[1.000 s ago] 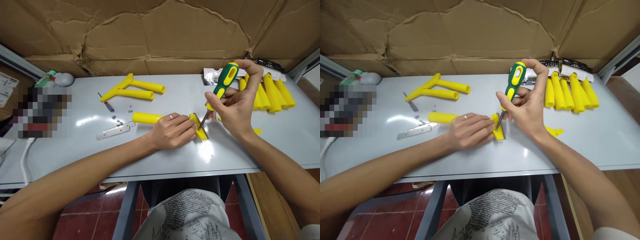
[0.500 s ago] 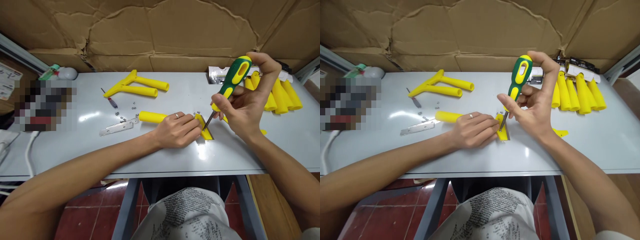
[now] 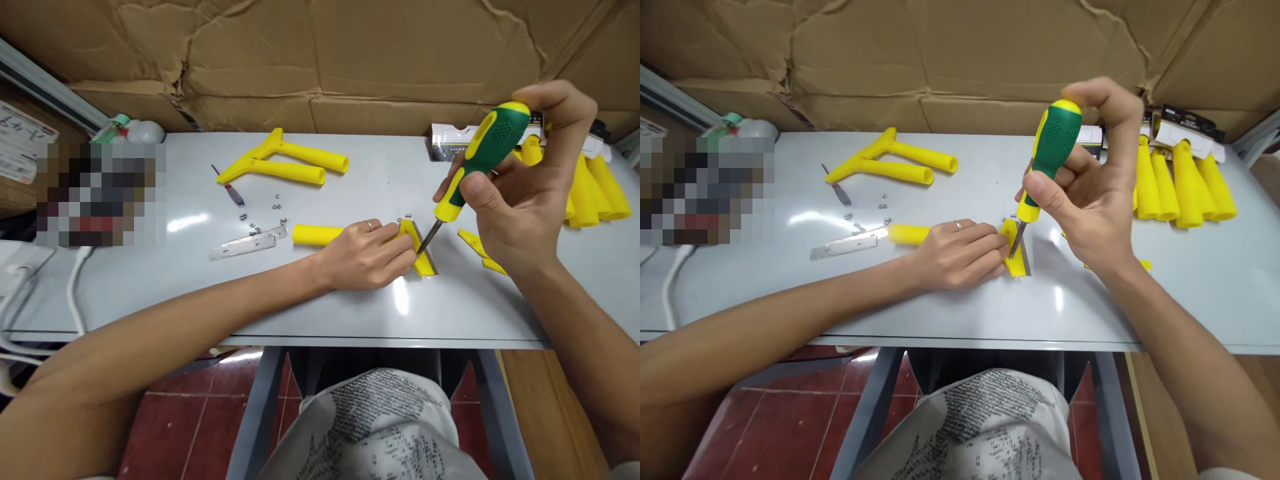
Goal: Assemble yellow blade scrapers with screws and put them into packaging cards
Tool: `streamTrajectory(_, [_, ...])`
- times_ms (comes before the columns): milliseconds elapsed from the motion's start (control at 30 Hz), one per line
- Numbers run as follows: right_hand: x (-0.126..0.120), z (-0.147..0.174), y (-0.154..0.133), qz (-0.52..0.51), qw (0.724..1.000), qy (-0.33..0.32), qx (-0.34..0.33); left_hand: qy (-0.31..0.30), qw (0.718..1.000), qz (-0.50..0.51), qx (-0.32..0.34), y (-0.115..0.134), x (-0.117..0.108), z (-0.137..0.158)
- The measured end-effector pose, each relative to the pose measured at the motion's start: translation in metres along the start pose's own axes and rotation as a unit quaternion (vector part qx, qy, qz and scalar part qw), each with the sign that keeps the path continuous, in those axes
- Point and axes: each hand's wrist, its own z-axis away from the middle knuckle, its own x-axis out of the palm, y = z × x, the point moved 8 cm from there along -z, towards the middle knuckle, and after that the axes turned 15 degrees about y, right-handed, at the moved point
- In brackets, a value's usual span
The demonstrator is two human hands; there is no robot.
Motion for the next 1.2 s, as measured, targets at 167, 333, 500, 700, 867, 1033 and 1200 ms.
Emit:
streamTrajectory(167, [0.001, 0.0, 0.004, 0.02, 0.999, -0.014, 0.044, -0.003, 1.0, -0.001, 0.01, 0.003, 0.0, -0.005])
streamTrajectory(333, [0.005, 0.003, 0.002, 0.002, 0.998, -0.061, 0.028, -0.008, 1.0, -0.009, 0.015, 0.002, 0.003, -0.005])
streamTrajectory(500, [0.011, 0.003, -0.006, 0.023, 0.999, -0.034, -0.014, -0.002, 1.0, -0.001, 0.002, 0.0, 0.009, 0.0])
streamTrajectory(700, [0.01, 0.006, -0.009, 0.005, 0.997, 0.063, -0.037, -0.02, 0.999, -0.034, 0.031, 0.006, 0.015, 0.0])
streamTrajectory(867, [0.012, 0.006, -0.007, 0.026, 1.0, 0.01, -0.014, -0.042, 0.997, -0.053, 0.045, 0.008, 0.01, 0.0])
streamTrajectory(1033, [0.008, 0.002, 0.023, 0.011, 0.999, -0.022, 0.044, -0.065, 0.996, -0.037, 0.052, 0.008, 0.01, 0.003])
streamTrajectory(1200, [0.006, 0.001, 0.033, 0.013, 0.997, -0.01, 0.08, -0.057, 0.997, -0.031, 0.034, 0.005, 0.009, 0.004])
